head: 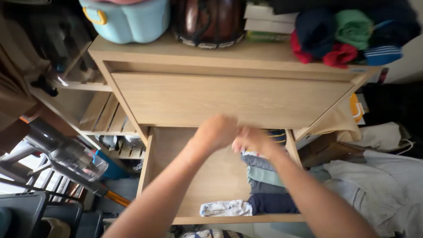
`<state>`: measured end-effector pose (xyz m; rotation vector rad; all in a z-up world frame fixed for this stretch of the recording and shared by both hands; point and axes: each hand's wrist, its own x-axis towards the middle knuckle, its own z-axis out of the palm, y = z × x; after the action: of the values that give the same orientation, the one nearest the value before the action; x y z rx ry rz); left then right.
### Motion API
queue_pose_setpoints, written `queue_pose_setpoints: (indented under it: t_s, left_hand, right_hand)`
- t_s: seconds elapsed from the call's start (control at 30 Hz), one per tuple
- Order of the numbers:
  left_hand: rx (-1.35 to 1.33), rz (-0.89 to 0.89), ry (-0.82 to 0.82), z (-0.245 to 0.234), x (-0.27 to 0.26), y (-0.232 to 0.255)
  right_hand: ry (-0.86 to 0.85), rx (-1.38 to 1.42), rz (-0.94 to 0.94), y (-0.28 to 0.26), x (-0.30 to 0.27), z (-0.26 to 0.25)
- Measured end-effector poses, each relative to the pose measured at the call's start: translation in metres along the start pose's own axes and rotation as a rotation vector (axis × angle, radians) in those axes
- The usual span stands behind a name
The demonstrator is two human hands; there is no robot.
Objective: The person folds various garments and places them into a wooden drawer. The person repeatedly picks up folded clothes from a laundry basket, folds them by hand, and stacks them neatly inside the open drawer.
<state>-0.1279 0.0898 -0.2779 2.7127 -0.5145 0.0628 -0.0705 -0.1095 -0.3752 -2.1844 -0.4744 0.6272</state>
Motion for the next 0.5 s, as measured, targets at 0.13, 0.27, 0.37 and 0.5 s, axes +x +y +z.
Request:
queue_pose_setpoints:
  t_s: [0.13,0.27,0.37,0.5]
  left_hand:
    - [-0.154,-0.219,-0.238,0.093,-0.041,-0.042]
    - [-0.228,-0.320,-0.376,0.140,-0.064,-0.064]
    - [-0.245,-0.319,-0.387,0.151,-0.074,-0.072]
    - [-0.297,-0.329,-0.406,0.146,-0.078,-0.082]
  right_hand:
    - [-0.441,-0.175,0.146,0.108,0.016,0.142]
    - [-0.709,-0.448,0.073,0.168,0.008,0.196]
    - [-0.925,-0.355,0.286,0.173,0.004,0.204]
    - [-0.829,-0.247,0.286,0.148,-0.002,0.166]
